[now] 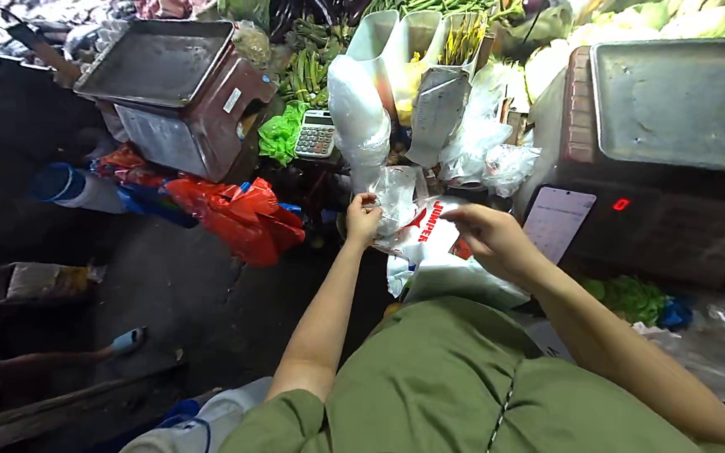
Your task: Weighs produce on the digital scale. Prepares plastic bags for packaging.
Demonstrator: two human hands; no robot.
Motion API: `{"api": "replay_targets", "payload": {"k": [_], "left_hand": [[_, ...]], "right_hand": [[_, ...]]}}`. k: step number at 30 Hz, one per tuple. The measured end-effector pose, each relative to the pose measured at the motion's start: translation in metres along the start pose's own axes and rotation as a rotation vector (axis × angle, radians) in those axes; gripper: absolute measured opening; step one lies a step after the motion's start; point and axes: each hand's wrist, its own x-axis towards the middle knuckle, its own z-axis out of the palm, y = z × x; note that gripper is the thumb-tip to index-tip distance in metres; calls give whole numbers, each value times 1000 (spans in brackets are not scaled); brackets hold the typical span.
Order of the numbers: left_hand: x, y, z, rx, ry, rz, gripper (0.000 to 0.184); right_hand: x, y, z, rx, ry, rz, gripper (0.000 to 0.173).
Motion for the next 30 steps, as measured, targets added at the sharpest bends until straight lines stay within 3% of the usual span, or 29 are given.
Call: {"api": "replay_targets", "payload": {"k": [5, 7, 11, 12, 15, 17, 20, 22, 23, 25, 30], "left_hand": [[-31, 8, 7, -411, -2, 7, 43], [-40, 16, 7, -609, -21, 16, 42], [-63, 36, 2, -859, -125, 64, 40], [-68, 38, -1, -848, -162, 100, 40], [-79, 48, -17, -674, -292, 301, 36], [-85, 57, -36, -555, -270, 462, 35], [-87, 65, -63, -331, 147, 586, 52], [-81, 68, -74, -275, 164, 437, 81], [-81, 72, -72, -335, 88, 320, 78], [-82, 84, -60, -463, 11, 170, 33], [-82, 98, -47, -323, 62, 286, 36]], "right_hand": [[85, 14, 57, -150, -237, 465, 30], [95, 14, 66, -173, -269, 607, 45], [97, 19, 65, 17, -154, 755, 86], [96, 18, 63, 90, -114, 770, 84], [87, 0, 50, 346, -20, 719, 33], [75, -9, 38, 568, 3, 606, 19], [60, -25, 15, 789, 58, 477, 13], [53, -36, 4, 859, 72, 429, 10], [51, -41, 0, 873, 63, 421, 9], [50, -42, -7, 866, -2, 353, 12], [43, -46, -19, 777, -50, 259, 12]]}}
